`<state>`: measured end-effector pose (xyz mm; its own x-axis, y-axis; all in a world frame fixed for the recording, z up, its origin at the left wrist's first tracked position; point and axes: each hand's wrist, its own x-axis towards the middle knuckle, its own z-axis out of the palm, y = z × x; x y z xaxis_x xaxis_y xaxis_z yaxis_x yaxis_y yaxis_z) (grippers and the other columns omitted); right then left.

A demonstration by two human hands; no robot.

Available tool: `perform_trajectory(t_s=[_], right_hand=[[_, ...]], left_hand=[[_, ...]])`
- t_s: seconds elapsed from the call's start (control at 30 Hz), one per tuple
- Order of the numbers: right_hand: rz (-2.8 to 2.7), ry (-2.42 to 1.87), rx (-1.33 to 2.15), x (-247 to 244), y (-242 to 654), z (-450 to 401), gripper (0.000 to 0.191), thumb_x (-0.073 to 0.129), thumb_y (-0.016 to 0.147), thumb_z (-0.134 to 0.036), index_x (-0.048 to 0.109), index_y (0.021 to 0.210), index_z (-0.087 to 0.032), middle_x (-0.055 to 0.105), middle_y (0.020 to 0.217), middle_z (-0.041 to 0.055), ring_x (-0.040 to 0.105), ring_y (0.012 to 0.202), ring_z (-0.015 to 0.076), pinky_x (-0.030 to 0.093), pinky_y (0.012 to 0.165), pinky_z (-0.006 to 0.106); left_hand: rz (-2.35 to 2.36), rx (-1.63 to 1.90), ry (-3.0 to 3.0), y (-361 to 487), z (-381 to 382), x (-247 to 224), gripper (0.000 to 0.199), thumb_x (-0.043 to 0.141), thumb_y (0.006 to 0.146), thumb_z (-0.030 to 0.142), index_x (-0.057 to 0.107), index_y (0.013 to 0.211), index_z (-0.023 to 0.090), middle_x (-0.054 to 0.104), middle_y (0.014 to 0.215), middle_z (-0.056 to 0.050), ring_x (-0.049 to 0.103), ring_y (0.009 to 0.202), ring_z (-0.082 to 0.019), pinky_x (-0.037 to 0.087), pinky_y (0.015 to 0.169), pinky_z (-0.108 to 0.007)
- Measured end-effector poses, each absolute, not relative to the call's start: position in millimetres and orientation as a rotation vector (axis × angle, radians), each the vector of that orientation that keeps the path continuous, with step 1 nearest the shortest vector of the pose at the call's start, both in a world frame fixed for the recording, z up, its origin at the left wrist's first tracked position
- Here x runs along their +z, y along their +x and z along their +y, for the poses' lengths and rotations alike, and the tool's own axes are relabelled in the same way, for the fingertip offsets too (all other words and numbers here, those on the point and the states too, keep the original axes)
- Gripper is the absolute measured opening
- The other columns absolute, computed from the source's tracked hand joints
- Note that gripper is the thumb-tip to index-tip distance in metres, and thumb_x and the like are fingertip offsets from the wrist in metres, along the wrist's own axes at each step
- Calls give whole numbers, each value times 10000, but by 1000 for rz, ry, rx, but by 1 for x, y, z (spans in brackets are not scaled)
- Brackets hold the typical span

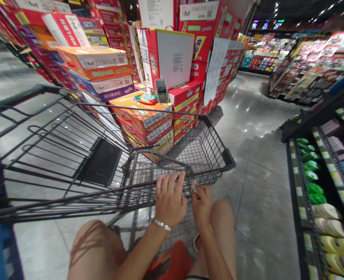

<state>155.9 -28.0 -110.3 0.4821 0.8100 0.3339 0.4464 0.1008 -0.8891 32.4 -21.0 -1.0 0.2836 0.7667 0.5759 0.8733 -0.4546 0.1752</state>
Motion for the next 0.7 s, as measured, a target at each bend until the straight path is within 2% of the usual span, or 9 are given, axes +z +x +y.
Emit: perform_trajectory(t_s=[0.07, 0.2, 0.3, 0.43, 0.5, 0.6, 0.7], right_hand=[[-1194, -1590, 334, -108, 157, -28, 243, 514, 788, -183, 716, 920, -208, 568, 881, 73, 540, 775, 182, 454, 682, 296], [-1243, -1700, 354, -96, 159, -29, 265, 530, 762, -172, 721, 934, -235, 584, 897, 71, 508, 627, 142, 383, 549, 243], [-1234, -1740, 398, -86, 163, -33, 257, 565, 730, -143, 725, 904, -244, 601, 897, 76, 479, 555, 118, 338, 506, 237], [-1090, -1715, 471, -80, 173, -36, 165, 623, 696, -178, 723, 822, -214, 631, 872, 80, 540, 637, 152, 388, 566, 255], [-915, -1636, 577, -79, 175, -35, 135, 664, 671, -252, 715, 778, -187, 641, 789, 59, 556, 662, 166, 409, 581, 258], [-566, -1472, 891, -78, 172, -27, 233, 721, 600, -343, 694, 733, -153, 607, 611, -1, 480, 507, 114, 364, 472, 230], [-290, -1210, 1194, -78, 166, -16, 232, 763, 515, -273, 665, 688, -153, 611, 595, -19, 438, 450, 74, 327, 408, 197]], left_hand=[[-1524, -899, -2380, 32, -21, -1, 564, 496, 726, 137, 495, 1290, 132, 578, 1126, -107, 476, 1100, -258, 257, 1074, -458], [-1518, -858, -2398, 29, -21, 2, 575, 486, 747, 133, 468, 1321, 142, 577, 1149, -104, 483, 1109, -254, 266, 1074, -458], [-1494, -815, -2435, 25, -22, 5, 579, 482, 763, 129, 447, 1341, 139, 577, 1173, -106, 483, 1132, -247, 259, 1085, -449], [-1464, -815, -2445, 23, -24, 6, 618, 472, 770, 116, 379, 1380, 92, 547, 1265, -124, 437, 1223, -245, 214, 1117, -433], [-1456, -826, -2425, 26, -25, 4, 625, 465, 771, 113, 361, 1387, 81, 522, 1316, -129, 395, 1274, -252, 166, 1133, -450], [-1471, -810, -2419, 34, -25, 1, 612, 464, 774, 115, 379, 1379, 106, 517, 1332, -127, 389, 1288, -261, 126, 1134, -489], [-1502, -807, -2403, 42, -24, -1, 580, 473, 777, 130, 423, 1354, 119, 545, 1280, -137, 423, 1255, -269, 162, 1118, -499]])
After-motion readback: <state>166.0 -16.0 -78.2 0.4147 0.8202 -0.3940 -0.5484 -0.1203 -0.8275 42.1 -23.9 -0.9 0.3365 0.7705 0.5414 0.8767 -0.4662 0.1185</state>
